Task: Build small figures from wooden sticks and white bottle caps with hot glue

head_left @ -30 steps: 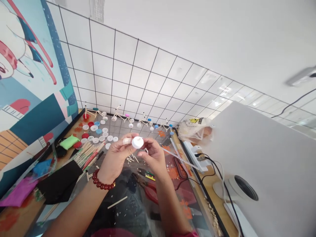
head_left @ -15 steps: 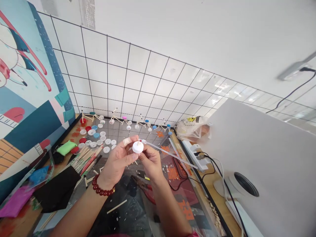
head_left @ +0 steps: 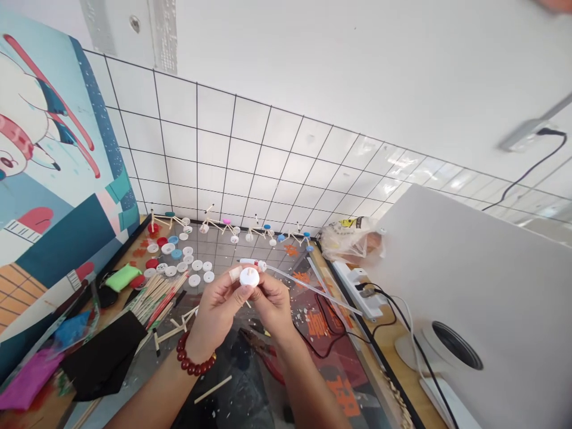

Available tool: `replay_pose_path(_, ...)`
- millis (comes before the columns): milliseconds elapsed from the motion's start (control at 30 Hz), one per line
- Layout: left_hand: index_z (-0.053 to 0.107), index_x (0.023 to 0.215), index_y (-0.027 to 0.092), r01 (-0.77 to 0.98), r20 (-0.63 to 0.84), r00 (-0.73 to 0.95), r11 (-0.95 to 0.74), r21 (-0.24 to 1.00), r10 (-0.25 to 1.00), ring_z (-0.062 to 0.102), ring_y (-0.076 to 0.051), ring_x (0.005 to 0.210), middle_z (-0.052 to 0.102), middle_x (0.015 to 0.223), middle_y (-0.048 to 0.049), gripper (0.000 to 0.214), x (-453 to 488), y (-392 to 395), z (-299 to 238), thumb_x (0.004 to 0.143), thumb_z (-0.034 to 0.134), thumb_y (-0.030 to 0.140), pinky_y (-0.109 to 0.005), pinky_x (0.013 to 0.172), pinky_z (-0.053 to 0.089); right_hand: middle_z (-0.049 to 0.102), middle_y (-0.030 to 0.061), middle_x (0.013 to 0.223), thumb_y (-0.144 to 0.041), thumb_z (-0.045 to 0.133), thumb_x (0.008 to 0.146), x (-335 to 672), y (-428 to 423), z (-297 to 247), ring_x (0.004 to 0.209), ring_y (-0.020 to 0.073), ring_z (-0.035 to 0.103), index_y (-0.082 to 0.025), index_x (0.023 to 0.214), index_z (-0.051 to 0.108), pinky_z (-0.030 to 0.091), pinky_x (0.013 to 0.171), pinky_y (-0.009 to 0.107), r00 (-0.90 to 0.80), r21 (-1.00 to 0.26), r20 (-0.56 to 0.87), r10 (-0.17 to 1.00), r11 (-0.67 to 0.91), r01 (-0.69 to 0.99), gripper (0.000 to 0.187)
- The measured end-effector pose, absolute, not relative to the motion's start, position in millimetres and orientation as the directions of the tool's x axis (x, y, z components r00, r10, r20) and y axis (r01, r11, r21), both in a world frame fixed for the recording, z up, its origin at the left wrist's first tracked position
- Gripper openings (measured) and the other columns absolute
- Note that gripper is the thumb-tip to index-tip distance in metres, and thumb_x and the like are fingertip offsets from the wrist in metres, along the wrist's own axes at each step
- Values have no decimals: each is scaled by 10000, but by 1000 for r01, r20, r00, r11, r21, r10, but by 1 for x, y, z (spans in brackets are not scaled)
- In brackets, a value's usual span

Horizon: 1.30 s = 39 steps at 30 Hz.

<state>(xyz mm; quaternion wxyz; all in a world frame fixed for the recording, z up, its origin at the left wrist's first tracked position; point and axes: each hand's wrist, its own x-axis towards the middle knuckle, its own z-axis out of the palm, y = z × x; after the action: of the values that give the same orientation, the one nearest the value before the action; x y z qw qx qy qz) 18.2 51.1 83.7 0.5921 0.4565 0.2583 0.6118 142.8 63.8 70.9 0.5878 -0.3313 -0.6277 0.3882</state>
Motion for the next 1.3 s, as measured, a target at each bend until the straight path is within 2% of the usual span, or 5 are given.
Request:
replay_pose_path(200, 757, 1112, 211, -484, 256, 100, -178, 857, 961, 645, -271, 1144, 733, 1171, -106, 305, 19, 51, 83, 859, 712, 376, -404, 1053, 480, 613, 7, 695, -473, 630, 899, 145, 66, 75, 637, 140, 523, -199, 753, 715, 458, 632, 261, -144, -876, 478, 866, 482, -14, 322)
replay_pose_path(400, 741, 1142, 221, -435, 292, 84, -228, 871, 953, 627, -269, 1175, 714, 1219, -99, 297, 21, 48, 82, 879, 693, 352, -392, 1058, 472, 690, 17, 762, -422, 758, 811, 140, 69, 67, 704, 157, 581, -216, 779, 750, 485, 706, 285, -53, -875, 481, 875, 475, -96, 208)
replay_pose_path(600, 724, 1162, 228, -400, 284, 62, -237, 885, 957, 644, -258, 1142, 717, 1201, -85, 313, 20, 47, 82, 865, 710, 325, -364, 1013, 503, 657, 9, 704, -467, 814, 730, 139, 71, 61, 669, 155, 561, -200, 696, 695, 494, 683, 286, -7, -899, 428, 904, 424, -107, 295)
replay_pose_path(1100, 716, 1164, 209, -431, 244, 61, -195, 881, 968, 659, -250, 1087, 717, 1182, -97, 318, 17, 52, 79, 890, 676, 365, -365, 994, 505, 600, 13, 672, -431, 515, 970, 146, 70, 73, 626, 145, 527, -199, 769, 722, 440, 625, 263, -210, -821, 529, 822, 558, 118, 371)
replay_pose_path(1300, 726, 1161, 214, -401, 279, 58, -233, 886, 959, 636, -245, 1139, 713, 1195, -87, 296, 17, 52, 80, 892, 680, 331, -337, 1025, 480, 676, 8, 720, -434, 698, 863, 142, 72, 68, 658, 144, 563, -212, 815, 764, 464, 663, 264, -122, -879, 475, 871, 477, -17, 236)
